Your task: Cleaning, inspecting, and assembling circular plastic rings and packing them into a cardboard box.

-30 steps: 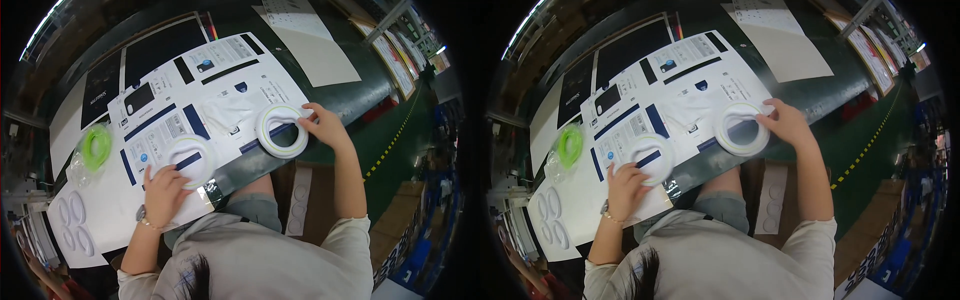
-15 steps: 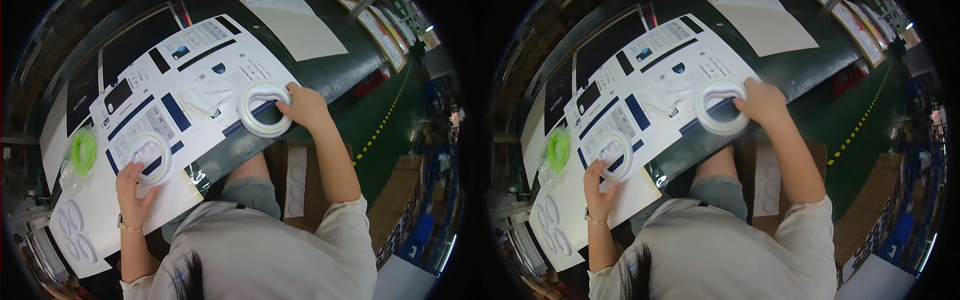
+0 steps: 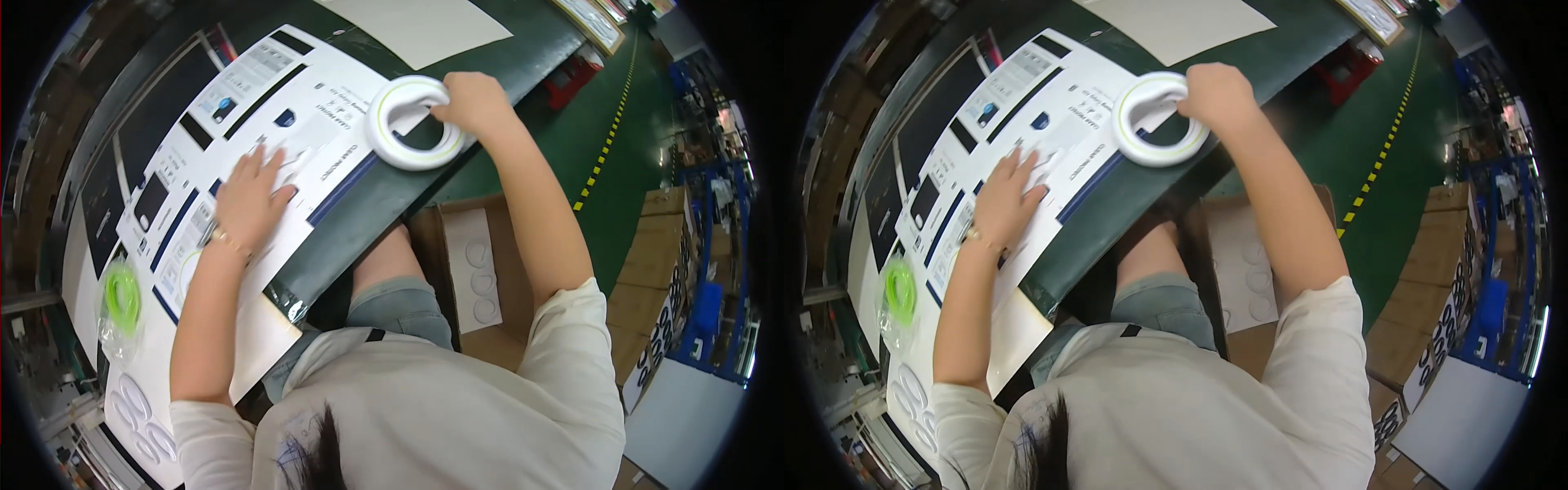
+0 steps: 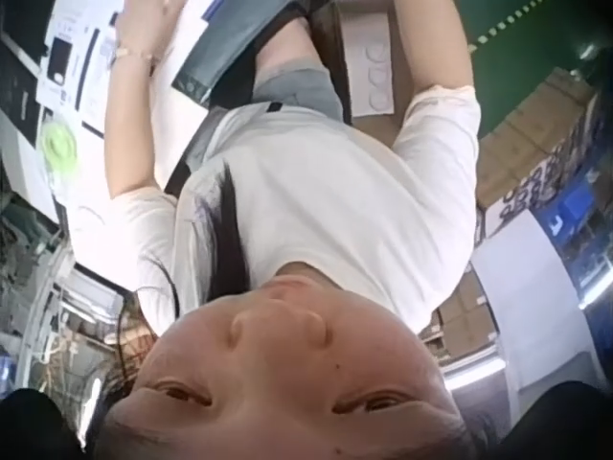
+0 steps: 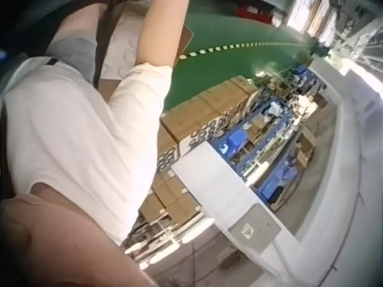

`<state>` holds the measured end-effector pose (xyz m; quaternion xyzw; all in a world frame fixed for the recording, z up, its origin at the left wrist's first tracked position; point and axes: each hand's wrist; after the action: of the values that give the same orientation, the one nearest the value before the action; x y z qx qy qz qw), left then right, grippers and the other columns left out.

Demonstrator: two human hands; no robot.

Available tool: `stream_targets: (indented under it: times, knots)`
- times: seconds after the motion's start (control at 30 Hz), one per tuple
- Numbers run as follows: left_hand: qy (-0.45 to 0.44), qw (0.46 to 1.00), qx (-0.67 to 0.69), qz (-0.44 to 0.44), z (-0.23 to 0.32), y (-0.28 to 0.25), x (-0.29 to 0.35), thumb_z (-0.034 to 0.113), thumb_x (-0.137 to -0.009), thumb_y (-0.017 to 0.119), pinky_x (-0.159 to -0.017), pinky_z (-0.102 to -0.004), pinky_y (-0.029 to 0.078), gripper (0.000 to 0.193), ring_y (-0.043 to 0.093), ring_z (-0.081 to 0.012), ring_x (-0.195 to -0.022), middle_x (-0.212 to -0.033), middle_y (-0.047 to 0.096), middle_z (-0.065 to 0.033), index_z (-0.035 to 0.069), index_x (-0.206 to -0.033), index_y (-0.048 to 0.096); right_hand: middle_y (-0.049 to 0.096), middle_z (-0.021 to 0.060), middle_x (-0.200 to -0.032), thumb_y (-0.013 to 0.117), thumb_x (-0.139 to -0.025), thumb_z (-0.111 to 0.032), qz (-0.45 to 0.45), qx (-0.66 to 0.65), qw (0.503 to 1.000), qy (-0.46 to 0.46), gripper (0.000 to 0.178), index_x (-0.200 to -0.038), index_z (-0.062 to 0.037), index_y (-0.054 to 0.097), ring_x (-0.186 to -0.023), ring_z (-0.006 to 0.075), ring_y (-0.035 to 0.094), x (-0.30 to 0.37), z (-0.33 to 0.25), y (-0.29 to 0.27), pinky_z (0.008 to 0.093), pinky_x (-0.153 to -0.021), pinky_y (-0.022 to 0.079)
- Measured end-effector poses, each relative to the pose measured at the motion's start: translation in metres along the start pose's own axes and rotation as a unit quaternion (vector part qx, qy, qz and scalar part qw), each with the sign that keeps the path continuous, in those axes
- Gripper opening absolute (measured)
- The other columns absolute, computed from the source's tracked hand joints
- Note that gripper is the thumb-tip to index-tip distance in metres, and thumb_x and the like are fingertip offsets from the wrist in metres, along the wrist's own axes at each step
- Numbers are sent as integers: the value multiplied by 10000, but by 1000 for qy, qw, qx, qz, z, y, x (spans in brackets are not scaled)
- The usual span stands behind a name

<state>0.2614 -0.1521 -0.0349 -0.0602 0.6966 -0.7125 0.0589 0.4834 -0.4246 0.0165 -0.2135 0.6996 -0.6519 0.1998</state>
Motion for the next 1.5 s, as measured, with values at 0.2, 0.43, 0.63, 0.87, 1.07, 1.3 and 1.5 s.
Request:
stream_targets:
  times: [0.2, 0.43, 0.63, 0.87, 1.07, 1.3, 1.5]
  knots:
    - [-1, 999, -6, -38, -58, -8, 49, 291, -873, 634, -1048, -517, 367, 583, 393, -343, -1355, -1463, 433, -137, 141, -1409, 460, 706, 138, -850, 755, -741, -323, -18, 23, 996, 86, 313, -890, -50, 733, -831, 293, 685, -32, 59, 10, 386, -756, 548]
    - [-100, 984, 12, -149, -21, -59, 99, 278, -722, 765, -1094, -592, 257, 811, 288, -386, -1412, -1488, 397, -145, 157, -1442, 413, 708, 140, -859, 722, -773, -364, -27, -10, 994, 109, 338, -890, -47, 734, -830, 293, 687, -45, 65, 16, 384, -757, 549]
    - [-97, 984, 37, -144, -38, -51, 125, 313, -560, 875, -1078, -650, 248, 1029, 229, -428, -1416, -1504, 321, -174, 168, -1450, 379, 710, 146, -875, 696, -783, -393, -2, -13, 993, 114, 370, -924, -52, 734, -844, 297, 689, -57, 66, 3, 386, -766, 551]
    - [-64, 988, 79, -113, -54, -49, 145, 216, -548, 875, -1105, -503, 293, 975, 301, -430, -1364, -1449, 354, -232, 124, -1408, 426, 712, 130, -876, 676, -782, -416, -19, -11, 988, 155, 391, -923, -56, 734, -853, 298, 690, -55, 56, 1, 376, -768, 552]
    - [-78, 984, 69, -142, -85, -54, 182, 118, -493, 869, -1115, -441, 313, 991, 304, -406, -1368, -1481, 311, -223, 120, -1393, 453, 709, 132, -866, 687, -771, -416, -30, -7, 991, 132, 389, -898, -51, 736, -840, 295, 688, -47, 50, 1, 376, -761, 548]
    - [-163, 968, -14, -190, -130, -62, 244, 225, -497, 852, -1133, -526, 227, 981, 261, -402, -1401, -1461, 369, -188, 120, -1389, 457, 705, 169, -895, 671, -797, -410, -4, 34, 994, 103, 400, -904, -29, 732, -877, 331, 679, -53, 58, 20, 415, -793, 537]
    - [-154, 981, 20, -118, -123, -81, 241, 218, -563, 806, -1140, -500, 237, 876, 254, -389, -1416, -1497, 360, -164, 103, -1372, 494, 674, 151, -1108, 743, -719, -537, 87, 41, 989, 110, 749, -1273, -59, 584, -1067, 309, 633, -36, 53, 8, 415, -908, 502]
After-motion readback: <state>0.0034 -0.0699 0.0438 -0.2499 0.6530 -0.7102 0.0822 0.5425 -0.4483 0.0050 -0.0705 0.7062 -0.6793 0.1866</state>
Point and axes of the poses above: each hand's wrist, its own x-axis away from the middle knuckle, its own y-axis out of the palm, z = x × y
